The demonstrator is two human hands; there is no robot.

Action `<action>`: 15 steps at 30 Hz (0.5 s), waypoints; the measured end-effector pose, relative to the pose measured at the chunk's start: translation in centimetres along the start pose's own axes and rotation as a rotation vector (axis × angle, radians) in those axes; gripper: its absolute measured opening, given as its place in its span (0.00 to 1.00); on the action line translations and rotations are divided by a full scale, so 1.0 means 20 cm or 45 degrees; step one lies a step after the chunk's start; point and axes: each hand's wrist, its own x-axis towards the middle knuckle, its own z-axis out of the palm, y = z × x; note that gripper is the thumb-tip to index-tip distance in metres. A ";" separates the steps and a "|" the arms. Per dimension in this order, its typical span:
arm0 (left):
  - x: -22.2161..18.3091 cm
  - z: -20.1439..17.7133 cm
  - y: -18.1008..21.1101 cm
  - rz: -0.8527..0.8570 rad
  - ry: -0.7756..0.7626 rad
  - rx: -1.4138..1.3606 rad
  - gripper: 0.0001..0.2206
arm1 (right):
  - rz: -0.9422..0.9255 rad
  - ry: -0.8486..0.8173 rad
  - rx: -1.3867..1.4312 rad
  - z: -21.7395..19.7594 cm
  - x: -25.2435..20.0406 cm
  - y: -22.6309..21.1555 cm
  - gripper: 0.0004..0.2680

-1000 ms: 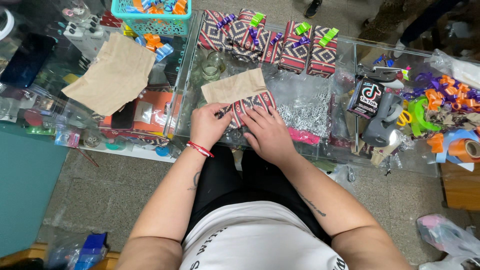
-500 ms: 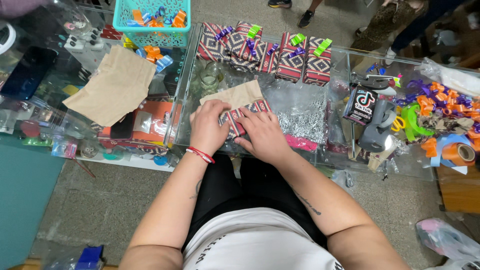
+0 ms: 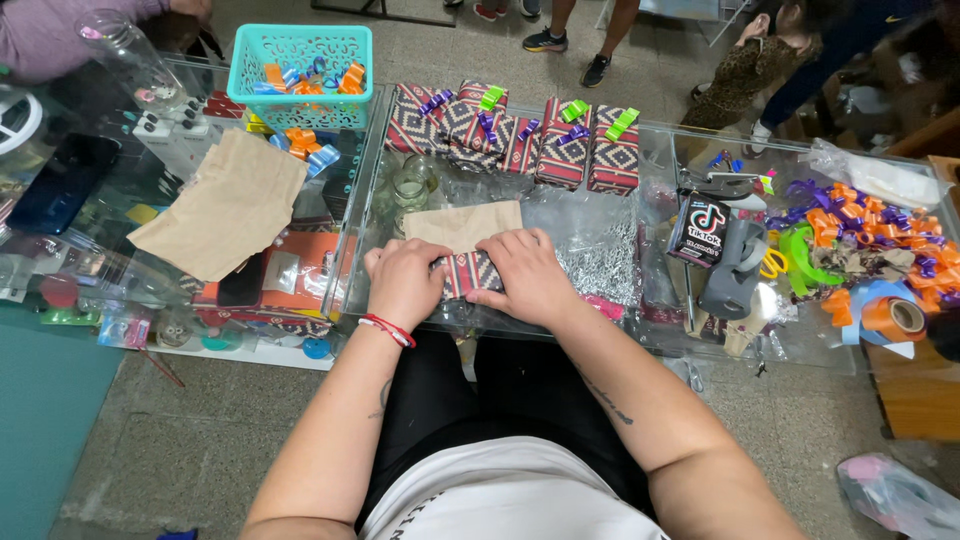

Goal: The person wraps small rectangular boxes in patterned paper on a glass counter. They fold the paper around each box, secure it with tape, and add a ribbon bow. The wrapped items are placed in a row on the counter.

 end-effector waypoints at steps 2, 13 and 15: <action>0.00 -0.02 0.01 -0.009 -0.009 -0.014 0.10 | 0.014 0.005 -0.009 0.01 -0.01 0.01 0.28; 0.04 -0.01 0.02 0.000 -0.089 0.050 0.11 | 0.119 0.085 -0.120 -0.11 -0.10 -0.02 0.31; 0.04 -0.04 0.04 0.058 -0.099 0.118 0.11 | 0.062 0.124 -0.145 -0.10 -0.11 -0.08 0.26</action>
